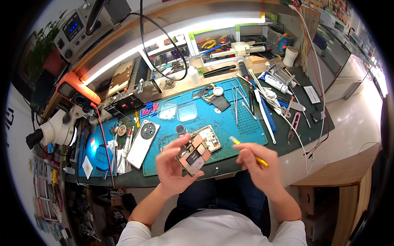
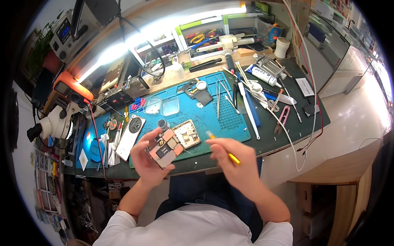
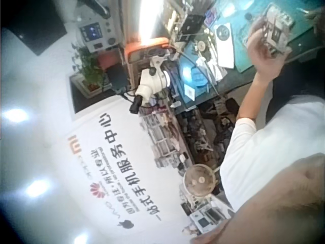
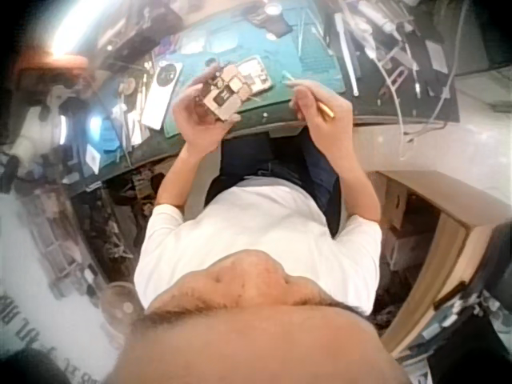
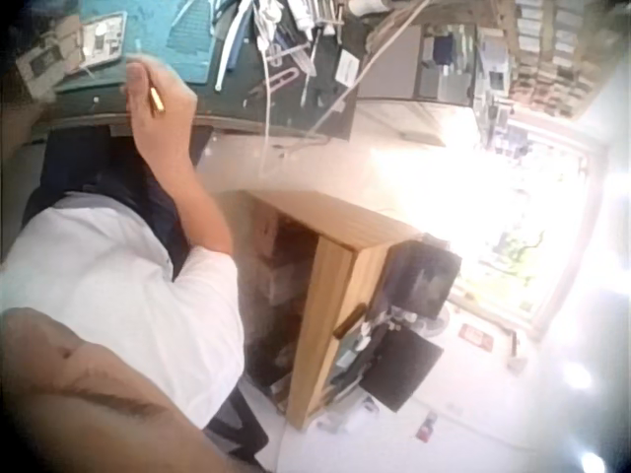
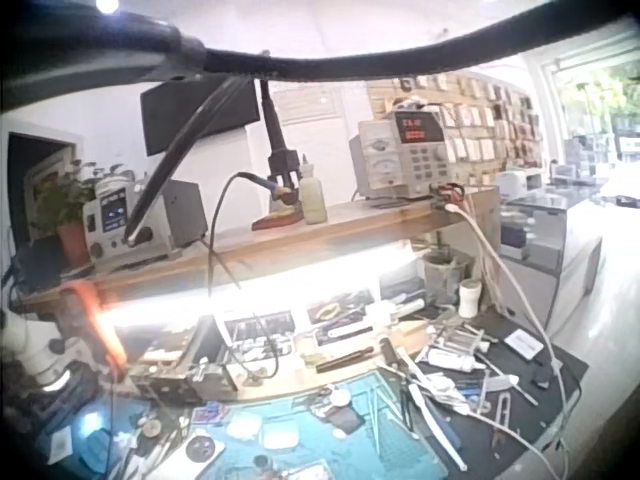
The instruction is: The person cleans a small circuit board with a brush and wipes it with a cloth. They then inspect the board closely, turning it over in their hands. The work is performed on a cluttered workbench with various tools and electronic parts visible.
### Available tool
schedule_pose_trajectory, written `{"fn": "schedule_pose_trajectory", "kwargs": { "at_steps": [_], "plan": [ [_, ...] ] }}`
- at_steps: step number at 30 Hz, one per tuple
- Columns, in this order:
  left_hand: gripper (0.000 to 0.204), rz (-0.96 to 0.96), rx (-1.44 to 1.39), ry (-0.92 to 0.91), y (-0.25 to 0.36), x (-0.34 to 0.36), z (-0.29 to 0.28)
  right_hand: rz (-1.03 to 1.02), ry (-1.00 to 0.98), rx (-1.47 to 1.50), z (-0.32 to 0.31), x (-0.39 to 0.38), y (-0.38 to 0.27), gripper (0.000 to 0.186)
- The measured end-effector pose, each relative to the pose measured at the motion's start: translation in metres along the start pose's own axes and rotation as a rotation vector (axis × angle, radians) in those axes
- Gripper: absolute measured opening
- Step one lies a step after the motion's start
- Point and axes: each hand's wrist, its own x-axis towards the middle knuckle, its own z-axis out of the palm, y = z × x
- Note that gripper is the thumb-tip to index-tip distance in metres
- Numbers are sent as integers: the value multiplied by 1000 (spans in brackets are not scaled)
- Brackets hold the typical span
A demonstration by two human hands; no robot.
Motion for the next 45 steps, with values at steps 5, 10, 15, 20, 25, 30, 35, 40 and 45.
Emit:
{"fn": "schedule_pose_trajectory", "kwargs": {
  "at_steps": [5, 10, 15, 20, 25, 30, 35, 40, 45],
  "plan": [
    [68, 277, 465, -5, -7, -8, 4, 247, -163, 390, 23, 2, 1, 36],
    [57, 274, 728, 17, -2, -3, 5, -211, -26, 80, 39, -3, 2, 75],
    [67, 334, 670, 16, -5, -3, 6, -339, -17, -112, 49, -2, 1, 88],
    [92, -268, 23, 129, 13, 6, 17, -533, 62, -273, 39, 8, -6, 88],
    [99, -1004, -937, -69, 29, 16, -7, -771, 1, -390, 34, 21, -7, 84],
    [90, -1116, -985, -169, 25, 6, -17, -733, -78, -388, 37, 19, 1, 80],
    [74, -1091, -1182, -1, 17, -7, -9, -708, 151, -262, 20, 11, 32, 56],
    [78, -1011, -1187, 166, 9, -6, 17, -449, 122, 52, 15, -30, 52, 31],
    [89, -1023, -981, 101, 9, -1, 32, -580, 105, 5, 2, -22, 56, 34]
  ]
}}
